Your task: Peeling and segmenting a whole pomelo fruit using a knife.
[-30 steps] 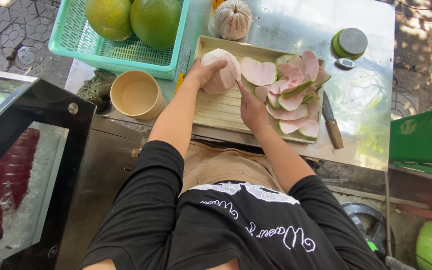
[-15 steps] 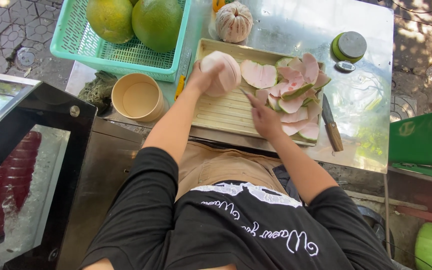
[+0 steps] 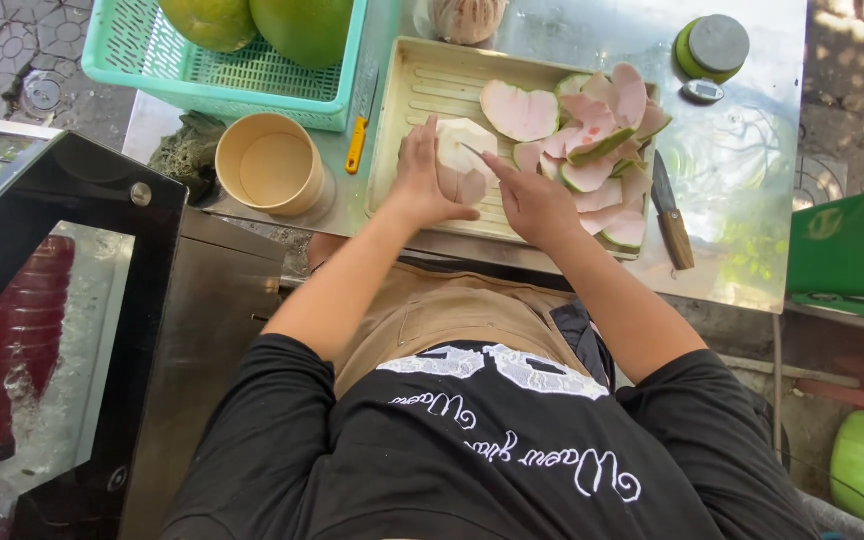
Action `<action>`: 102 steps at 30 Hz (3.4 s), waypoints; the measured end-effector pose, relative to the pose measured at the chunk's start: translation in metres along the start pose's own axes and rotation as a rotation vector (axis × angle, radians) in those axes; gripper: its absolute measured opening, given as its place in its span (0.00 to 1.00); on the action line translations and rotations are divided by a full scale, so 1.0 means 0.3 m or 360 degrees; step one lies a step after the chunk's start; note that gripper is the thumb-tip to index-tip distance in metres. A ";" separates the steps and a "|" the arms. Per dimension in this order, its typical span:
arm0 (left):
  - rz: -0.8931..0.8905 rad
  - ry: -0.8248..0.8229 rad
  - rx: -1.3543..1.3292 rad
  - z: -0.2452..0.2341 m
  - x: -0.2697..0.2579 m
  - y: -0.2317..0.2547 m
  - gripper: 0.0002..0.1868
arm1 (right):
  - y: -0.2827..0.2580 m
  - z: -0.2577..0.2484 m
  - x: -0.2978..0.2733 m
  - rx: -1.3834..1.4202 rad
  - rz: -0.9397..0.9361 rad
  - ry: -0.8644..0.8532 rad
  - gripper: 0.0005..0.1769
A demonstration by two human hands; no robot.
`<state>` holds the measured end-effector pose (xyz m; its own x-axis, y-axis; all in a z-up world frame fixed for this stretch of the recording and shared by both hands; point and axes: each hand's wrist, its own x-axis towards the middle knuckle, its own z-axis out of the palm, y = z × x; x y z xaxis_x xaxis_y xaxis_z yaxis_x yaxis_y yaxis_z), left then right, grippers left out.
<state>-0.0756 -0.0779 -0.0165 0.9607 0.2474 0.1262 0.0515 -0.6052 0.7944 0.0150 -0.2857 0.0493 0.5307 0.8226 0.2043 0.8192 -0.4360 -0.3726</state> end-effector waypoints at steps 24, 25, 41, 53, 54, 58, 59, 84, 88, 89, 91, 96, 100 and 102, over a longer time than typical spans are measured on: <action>-0.1236 -0.0048 -0.0926 -0.198 0.297 -0.152 0.57 | 0.096 0.299 0.043 0.0230 0.0040 0.0348 0.31; -0.1231 -0.0036 -0.0926 -0.199 0.306 -0.155 0.57 | 0.111 0.323 0.053 0.0230 0.0028 0.0351 0.31; -0.1136 0.0072 -0.1021 -0.188 0.246 -0.118 0.51 | 0.122 0.177 -0.055 0.0443 0.0345 -0.0224 0.28; 0.0100 -0.0334 -0.0051 -0.104 0.039 -0.075 0.66 | -0.027 -0.009 0.005 0.0231 0.0225 -0.0162 0.28; 0.0105 -0.0276 -0.0025 -0.093 0.036 -0.041 0.70 | -0.048 -0.014 0.018 0.0168 0.0233 -0.0167 0.28; -0.0171 -0.0012 0.0101 -0.040 0.011 0.040 0.72 | -0.033 0.021 0.020 0.0077 0.0164 -0.0095 0.28; -0.0180 0.0062 0.0077 -0.029 0.012 0.032 0.71 | -0.032 0.027 0.018 0.0052 0.0153 -0.0083 0.28; -0.1509 -0.0242 -0.1094 -0.196 0.382 -0.202 0.46 | 0.191 0.439 0.060 0.0221 0.0124 0.0143 0.30; -0.1534 -0.0243 -0.1080 -0.197 0.371 -0.192 0.46 | 0.143 0.309 0.045 0.0123 0.0334 -0.0183 0.30; -0.1501 -0.0245 -0.1033 -0.198 0.365 -0.182 0.46 | 0.143 0.275 0.025 0.0203 0.0235 -0.0100 0.29; -0.1455 -0.0248 -0.0983 -0.206 0.334 -0.139 0.47 | 0.136 0.203 -0.019 0.0275 0.0135 -0.0005 0.28; -0.0274 -0.0330 -0.0228 -0.187 0.175 -0.051 0.61 | 0.131 0.074 -0.101 0.0578 0.0122 0.0143 0.25; -0.0066 -0.0503 -0.0064 -0.127 0.106 -0.064 0.67 | 0.057 -0.021 -0.057 0.0452 0.0238 0.0063 0.27; 0.0352 -0.0186 0.0117 -0.067 0.083 -0.158 0.67 | 0.028 -0.038 -0.027 0.0232 0.0217 -0.0146 0.29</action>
<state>-0.0595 -0.0279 -0.0391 0.9756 0.0165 0.2189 -0.1475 -0.6894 0.7092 0.0202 -0.3002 0.0548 0.6069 0.7924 0.0622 0.6976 -0.4936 -0.5193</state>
